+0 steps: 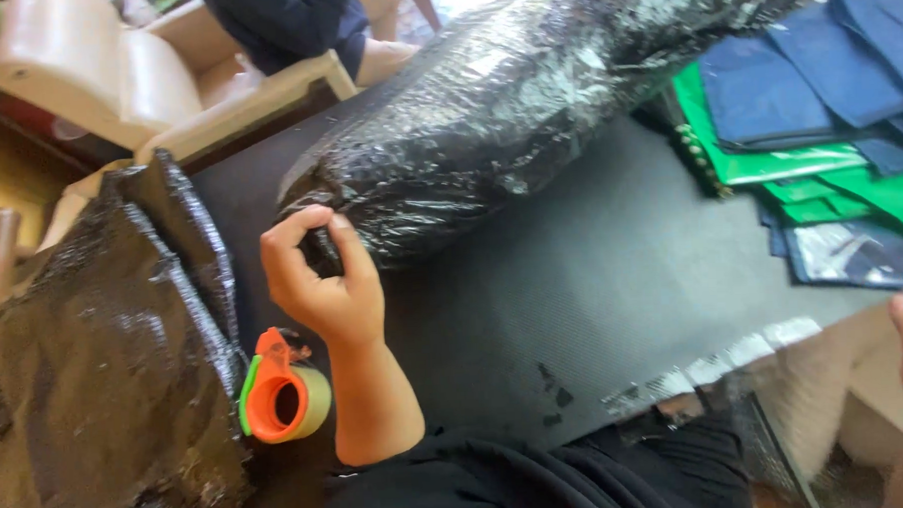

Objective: The person wraps a dark rectangular item with black bubble wrap on a table. They fold the wrap around the item, smooth the edges, and secure the seams with clear adhesive tape. The wrapped package is set aside on the table.

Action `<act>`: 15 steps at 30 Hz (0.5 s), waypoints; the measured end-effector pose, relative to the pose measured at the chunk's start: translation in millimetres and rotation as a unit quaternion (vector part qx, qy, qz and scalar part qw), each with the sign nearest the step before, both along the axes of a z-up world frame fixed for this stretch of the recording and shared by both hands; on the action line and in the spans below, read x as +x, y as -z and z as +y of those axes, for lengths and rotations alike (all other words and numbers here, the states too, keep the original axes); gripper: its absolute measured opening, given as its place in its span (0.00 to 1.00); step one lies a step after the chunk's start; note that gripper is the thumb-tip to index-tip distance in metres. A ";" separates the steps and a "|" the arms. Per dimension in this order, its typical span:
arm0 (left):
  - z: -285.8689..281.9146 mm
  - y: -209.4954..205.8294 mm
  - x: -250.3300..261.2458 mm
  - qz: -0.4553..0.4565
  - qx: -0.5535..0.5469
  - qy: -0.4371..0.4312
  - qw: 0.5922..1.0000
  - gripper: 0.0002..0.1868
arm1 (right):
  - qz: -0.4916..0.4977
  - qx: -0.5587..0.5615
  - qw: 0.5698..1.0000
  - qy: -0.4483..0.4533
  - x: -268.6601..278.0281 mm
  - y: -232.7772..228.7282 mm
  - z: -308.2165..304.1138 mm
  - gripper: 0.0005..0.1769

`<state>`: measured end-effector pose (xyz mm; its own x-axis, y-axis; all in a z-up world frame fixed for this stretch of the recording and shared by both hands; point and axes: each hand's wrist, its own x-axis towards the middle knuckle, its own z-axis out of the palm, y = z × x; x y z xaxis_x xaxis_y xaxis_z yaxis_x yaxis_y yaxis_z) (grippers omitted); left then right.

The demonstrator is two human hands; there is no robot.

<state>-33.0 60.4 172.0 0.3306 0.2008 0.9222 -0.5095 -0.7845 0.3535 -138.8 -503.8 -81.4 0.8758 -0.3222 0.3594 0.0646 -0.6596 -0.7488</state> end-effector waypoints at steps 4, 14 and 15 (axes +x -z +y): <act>-5.1 -0.2 -2.6 -0.007 0.022 -0.024 0.999 0.04 | 0.012 0.076 0.978 0.193 -45.3 51.2 0.7 0.24; 0.5 0.6 -0.2 -0.016 0.031 -0.002 0.999 0.07 | 0.224 0.594 0.761 0.133 -47.0 63.3 71.5 0.46; -0.4 0.5 0.2 -0.016 0.032 0.001 0.999 0.07 | 0.223 0.595 0.761 0.135 -48.2 62.4 71.8 0.46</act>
